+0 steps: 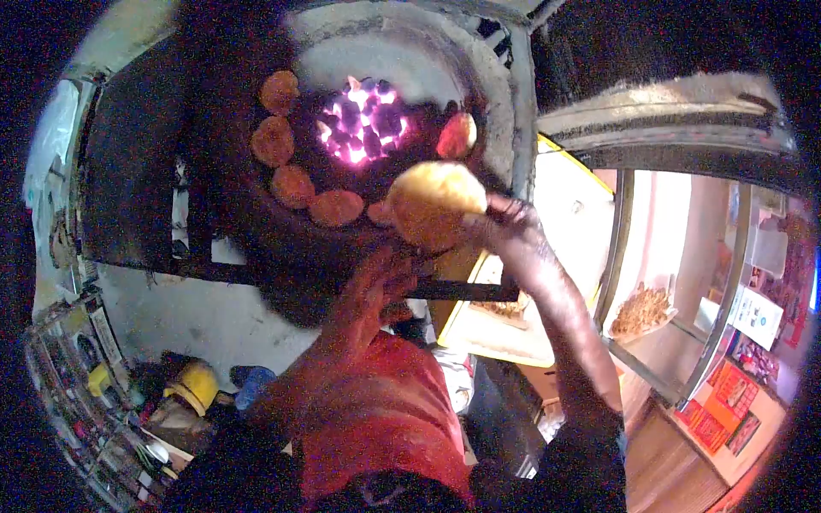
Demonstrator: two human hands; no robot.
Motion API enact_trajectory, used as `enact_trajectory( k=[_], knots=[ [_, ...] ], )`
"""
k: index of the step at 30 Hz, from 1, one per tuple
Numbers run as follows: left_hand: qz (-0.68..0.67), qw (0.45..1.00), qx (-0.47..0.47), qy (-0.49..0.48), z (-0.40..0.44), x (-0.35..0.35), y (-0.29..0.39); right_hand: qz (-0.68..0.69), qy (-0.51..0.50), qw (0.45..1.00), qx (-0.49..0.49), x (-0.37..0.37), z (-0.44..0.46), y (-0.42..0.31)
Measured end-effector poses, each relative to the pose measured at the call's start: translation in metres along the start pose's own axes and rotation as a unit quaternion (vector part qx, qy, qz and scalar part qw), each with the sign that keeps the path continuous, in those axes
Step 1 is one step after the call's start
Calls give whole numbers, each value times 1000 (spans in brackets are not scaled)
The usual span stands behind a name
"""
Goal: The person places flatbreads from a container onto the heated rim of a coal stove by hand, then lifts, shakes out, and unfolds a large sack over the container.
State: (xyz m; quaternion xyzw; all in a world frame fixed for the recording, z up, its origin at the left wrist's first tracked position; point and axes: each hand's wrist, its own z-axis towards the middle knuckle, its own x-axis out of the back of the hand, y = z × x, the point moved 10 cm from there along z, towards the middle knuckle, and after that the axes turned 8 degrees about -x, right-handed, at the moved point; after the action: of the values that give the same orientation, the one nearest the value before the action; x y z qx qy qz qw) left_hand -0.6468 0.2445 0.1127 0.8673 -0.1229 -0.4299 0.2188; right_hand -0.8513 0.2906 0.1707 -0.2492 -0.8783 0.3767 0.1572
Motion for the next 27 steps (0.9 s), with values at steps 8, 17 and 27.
enact_trajectory(
  k=[8, 17, 27],
  knots=[
    [231, 970, -50, 60, -85, 182, -41, -469, 284, 771, 325, 74, 201, -36],
    [271, 937, -50, 213, -130, 268, -21, -484, 314, 790, 205, 118, 339, 1],
    [349, 921, 3, 171, -109, 243, -25, -520, 381, 703, 300, 105, 77, -77]
  ],
)
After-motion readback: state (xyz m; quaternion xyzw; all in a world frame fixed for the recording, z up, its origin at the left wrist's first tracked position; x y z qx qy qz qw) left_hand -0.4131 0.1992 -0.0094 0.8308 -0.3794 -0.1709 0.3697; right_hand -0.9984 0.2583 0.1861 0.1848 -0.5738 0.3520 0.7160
